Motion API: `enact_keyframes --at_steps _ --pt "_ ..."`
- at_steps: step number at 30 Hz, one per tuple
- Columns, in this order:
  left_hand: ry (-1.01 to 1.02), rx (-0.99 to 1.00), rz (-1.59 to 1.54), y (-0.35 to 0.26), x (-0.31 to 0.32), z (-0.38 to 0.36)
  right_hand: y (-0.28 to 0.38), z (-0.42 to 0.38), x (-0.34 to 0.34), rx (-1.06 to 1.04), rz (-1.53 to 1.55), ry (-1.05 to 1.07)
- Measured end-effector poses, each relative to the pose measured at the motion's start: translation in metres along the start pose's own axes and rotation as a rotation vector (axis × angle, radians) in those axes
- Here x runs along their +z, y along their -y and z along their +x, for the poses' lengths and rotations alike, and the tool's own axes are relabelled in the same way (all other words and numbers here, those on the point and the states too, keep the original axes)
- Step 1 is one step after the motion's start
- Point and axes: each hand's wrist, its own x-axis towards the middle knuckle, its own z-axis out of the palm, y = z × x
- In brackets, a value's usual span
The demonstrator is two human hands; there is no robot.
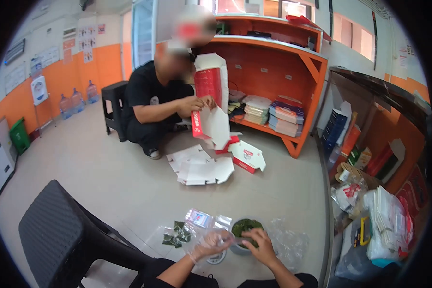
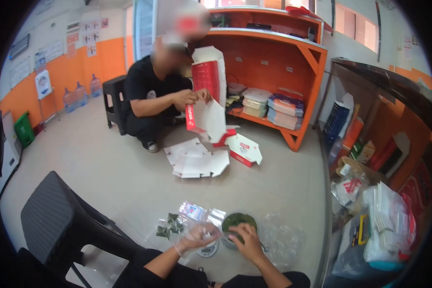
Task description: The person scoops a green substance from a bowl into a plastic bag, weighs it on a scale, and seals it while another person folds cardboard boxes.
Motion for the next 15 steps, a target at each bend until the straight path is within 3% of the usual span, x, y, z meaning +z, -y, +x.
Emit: enact_keyframes --at_steps 2,4,6,8,10,11,12,14,15 --pt "0.019 0.029 0.088 -0.004 0.006 -0.001 -0.003 -0.007 0.004 0.049 0.091 0.143" --pt "0.042 0.053 0.172 -0.005 0.008 0.001 -0.001 -0.007 0.011 0.036 0.133 0.104" --pt "-0.058 0.031 0.207 -0.008 0.006 0.004 -0.001 -0.006 0.013 0.049 0.167 0.070" --pt "0.006 -0.073 0.275 -0.013 0.002 0.008 -0.001 -0.010 0.013 0.161 0.182 0.033" --pt "-0.402 0.013 0.319 -0.032 0.005 0.015 0.003 -0.009 0.015 0.184 0.202 -0.007" --pt "-0.590 0.001 0.547 -0.028 0.016 0.014 0.006 -0.008 0.014 0.254 0.222 -0.055" --pt "-0.586 0.002 0.546 -0.037 0.015 0.015 0.010 -0.005 0.013 0.320 0.239 -0.101" --pt "-0.429 -0.029 0.096 -0.061 0.011 0.017 0.012 -0.006 0.018 0.319 0.240 -0.146" --pt "-0.247 -0.221 -0.205 -0.059 0.016 0.013 0.015 -0.006 0.018 0.320 0.249 -0.113"
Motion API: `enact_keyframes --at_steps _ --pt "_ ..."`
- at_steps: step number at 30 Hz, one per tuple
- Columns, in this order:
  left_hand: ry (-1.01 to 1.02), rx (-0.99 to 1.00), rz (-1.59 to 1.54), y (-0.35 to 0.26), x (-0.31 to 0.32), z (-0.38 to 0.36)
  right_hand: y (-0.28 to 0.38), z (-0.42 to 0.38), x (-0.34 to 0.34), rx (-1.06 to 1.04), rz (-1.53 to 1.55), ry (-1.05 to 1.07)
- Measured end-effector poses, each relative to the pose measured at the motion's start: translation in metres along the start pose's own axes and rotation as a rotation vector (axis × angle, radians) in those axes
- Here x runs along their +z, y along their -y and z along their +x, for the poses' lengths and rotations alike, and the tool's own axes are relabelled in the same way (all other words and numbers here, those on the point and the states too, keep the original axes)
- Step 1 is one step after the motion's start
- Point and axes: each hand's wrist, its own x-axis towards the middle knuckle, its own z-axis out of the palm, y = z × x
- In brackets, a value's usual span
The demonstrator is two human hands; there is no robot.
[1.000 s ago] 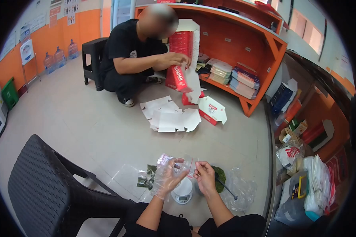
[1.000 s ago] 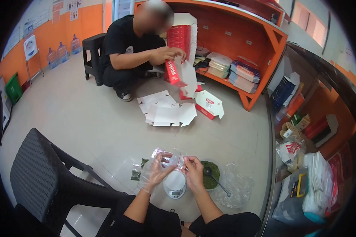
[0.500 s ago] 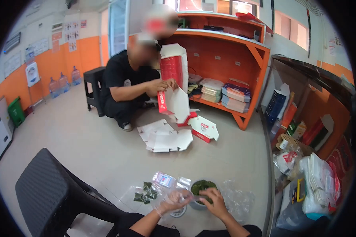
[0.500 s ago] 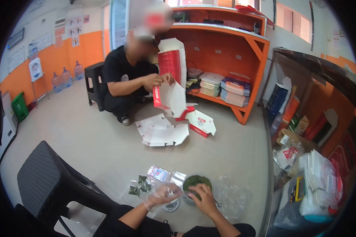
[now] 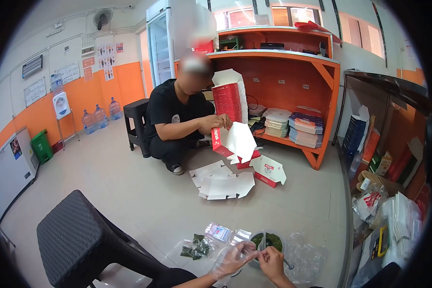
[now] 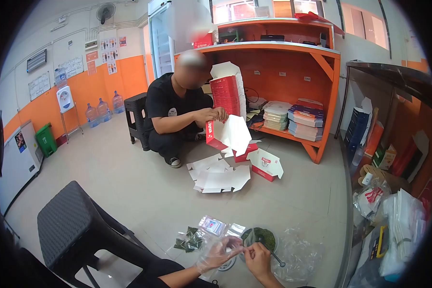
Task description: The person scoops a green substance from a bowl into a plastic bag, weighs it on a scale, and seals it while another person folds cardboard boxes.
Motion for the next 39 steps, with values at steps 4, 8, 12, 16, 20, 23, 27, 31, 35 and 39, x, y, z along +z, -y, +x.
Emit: enact_keyframes --at_steps 4,8,12,16,20,23,27,31,35,39 --pt "0.129 -0.424 -0.594 0.057 0.017 -0.006 0.006 -0.002 0.005 0.013 0.040 0.057" --pt "0.228 -0.399 -0.603 0.065 0.002 -0.006 0.008 -0.001 0.005 -0.007 0.061 0.121" --pt "0.266 -0.419 -0.510 0.055 -0.012 -0.003 0.004 -0.002 0.004 0.282 0.371 0.282" --pt "0.073 -0.030 0.340 0.036 -0.002 -0.004 0.000 0.001 0.012 -0.053 -0.051 0.152" --pt "-0.195 0.023 0.521 0.032 -0.001 0.003 0.014 0.000 0.019 -0.150 -0.328 -0.023" --pt "-0.207 0.032 0.450 0.027 -0.002 0.000 0.017 0.004 0.021 -0.114 -0.342 -0.107" --pt "-0.167 0.068 0.172 0.035 0.000 0.000 0.014 0.001 0.022 -0.107 -0.152 -0.057" --pt "-0.118 -0.067 0.327 0.036 -0.015 0.007 0.016 -0.001 0.015 -0.087 -0.198 0.075" --pt "0.014 -0.419 -0.625 0.051 -0.036 0.010 0.009 0.010 0.007 0.078 0.085 -0.125" --pt "0.010 -0.483 -0.792 0.063 -0.030 0.007 0.002 0.020 -0.007 0.573 0.861 0.097"
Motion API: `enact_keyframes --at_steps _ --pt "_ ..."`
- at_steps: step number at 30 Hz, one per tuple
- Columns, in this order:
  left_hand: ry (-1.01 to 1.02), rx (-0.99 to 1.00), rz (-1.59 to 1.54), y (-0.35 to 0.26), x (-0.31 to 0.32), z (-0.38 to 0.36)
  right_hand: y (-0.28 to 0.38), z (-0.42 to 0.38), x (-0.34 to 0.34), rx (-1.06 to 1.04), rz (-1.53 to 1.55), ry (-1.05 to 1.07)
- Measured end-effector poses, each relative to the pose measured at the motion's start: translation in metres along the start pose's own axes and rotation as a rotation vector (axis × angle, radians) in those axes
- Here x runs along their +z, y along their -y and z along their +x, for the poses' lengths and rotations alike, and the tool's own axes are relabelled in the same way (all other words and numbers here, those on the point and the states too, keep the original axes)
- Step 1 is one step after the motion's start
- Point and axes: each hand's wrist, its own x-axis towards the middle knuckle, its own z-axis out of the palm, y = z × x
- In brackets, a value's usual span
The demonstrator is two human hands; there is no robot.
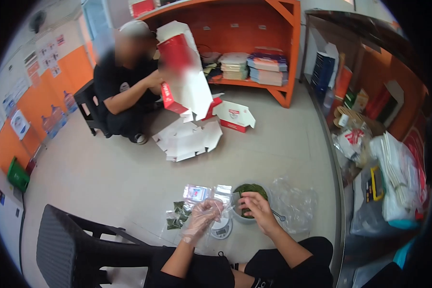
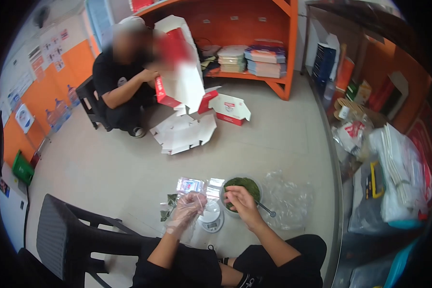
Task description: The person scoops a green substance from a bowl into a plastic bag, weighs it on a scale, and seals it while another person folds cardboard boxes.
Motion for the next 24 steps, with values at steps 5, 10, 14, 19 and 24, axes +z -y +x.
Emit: enact_keyframes --at_steps 5,10,14,19,24 --pt "-0.062 -0.079 0.024 0.001 0.003 0.004 -0.024 0.009 -0.015 -0.104 0.028 0.049" --pt "-0.120 0.045 0.043 0.007 0.002 0.004 -0.028 0.013 -0.014 -0.186 -0.072 -0.068" --pt "-0.097 0.148 -0.095 0.009 -0.009 0.006 -0.028 0.003 -0.011 0.059 0.147 -0.071" --pt "-0.212 0.189 0.103 -0.002 -0.015 0.005 -0.040 0.013 -0.024 0.103 0.090 0.005" --pt "-0.201 0.333 0.257 0.003 0.008 -0.005 -0.039 -0.001 0.000 -0.434 -0.561 -0.259"
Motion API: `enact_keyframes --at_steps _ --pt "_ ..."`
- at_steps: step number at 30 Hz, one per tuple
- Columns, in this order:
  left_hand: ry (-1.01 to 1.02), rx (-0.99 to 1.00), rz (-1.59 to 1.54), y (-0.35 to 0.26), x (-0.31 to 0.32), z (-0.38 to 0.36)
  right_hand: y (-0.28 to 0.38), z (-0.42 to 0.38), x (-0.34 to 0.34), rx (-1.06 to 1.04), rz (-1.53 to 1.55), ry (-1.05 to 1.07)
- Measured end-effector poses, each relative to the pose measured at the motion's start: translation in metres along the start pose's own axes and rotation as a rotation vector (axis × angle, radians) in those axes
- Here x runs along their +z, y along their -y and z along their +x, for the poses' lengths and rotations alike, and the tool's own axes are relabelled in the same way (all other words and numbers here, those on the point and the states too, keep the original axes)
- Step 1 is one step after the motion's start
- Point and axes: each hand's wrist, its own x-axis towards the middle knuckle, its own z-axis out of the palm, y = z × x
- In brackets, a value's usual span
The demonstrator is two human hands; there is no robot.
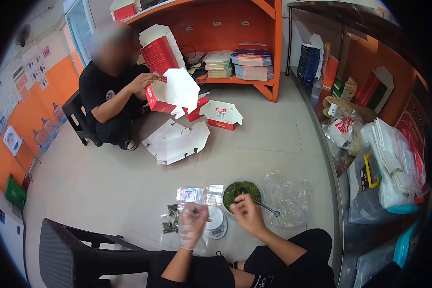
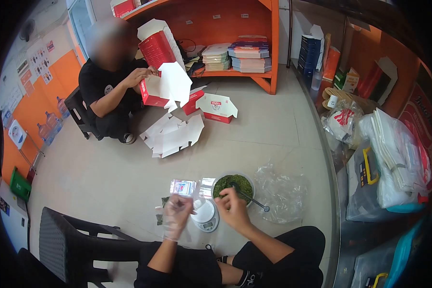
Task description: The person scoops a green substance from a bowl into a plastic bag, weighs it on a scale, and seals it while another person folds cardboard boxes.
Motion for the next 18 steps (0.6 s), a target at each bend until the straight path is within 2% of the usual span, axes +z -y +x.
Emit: enact_keyframes --at_steps 2,3,4,6,7,10,11,12,14,16,18 --pt "0.036 0.102 0.575 -0.019 0.023 -0.012 0.044 -0.006 0.004 -0.018 -0.044 0.123" --pt "0.065 0.366 0.814 -0.013 0.021 -0.009 0.048 -0.008 0.008 -0.082 -0.087 0.101" --pt "0.068 0.364 0.815 -0.008 0.020 -0.012 0.040 -0.009 0.009 -0.079 -0.087 0.099" --pt "0.004 -0.024 0.613 -0.003 0.022 -0.012 0.024 -0.007 0.011 -0.119 -0.180 0.017" --pt "0.004 -0.021 0.612 -0.004 0.019 -0.009 0.021 -0.004 0.007 -0.050 -0.126 0.059" --pt "0.378 -0.073 0.565 -0.017 0.006 0.001 0.019 0.000 -0.003 0.035 0.021 0.127" --pt "0.504 0.021 0.624 -0.030 0.005 0.002 0.020 0.000 -0.006 0.039 0.018 0.133" --pt "0.501 0.017 0.623 -0.037 0.010 0.004 0.021 -0.001 -0.007 0.076 0.034 0.146" --pt "0.553 0.445 0.812 -0.045 0.022 0.003 0.025 -0.003 -0.008 0.113 0.053 0.160" --pt "0.571 0.367 0.772 -0.038 0.025 -0.001 0.030 -0.007 -0.009 0.028 -0.004 0.128" --pt "0.657 0.325 0.759 -0.015 0.022 0.000 0.032 -0.011 -0.010 0.096 0.058 0.141"
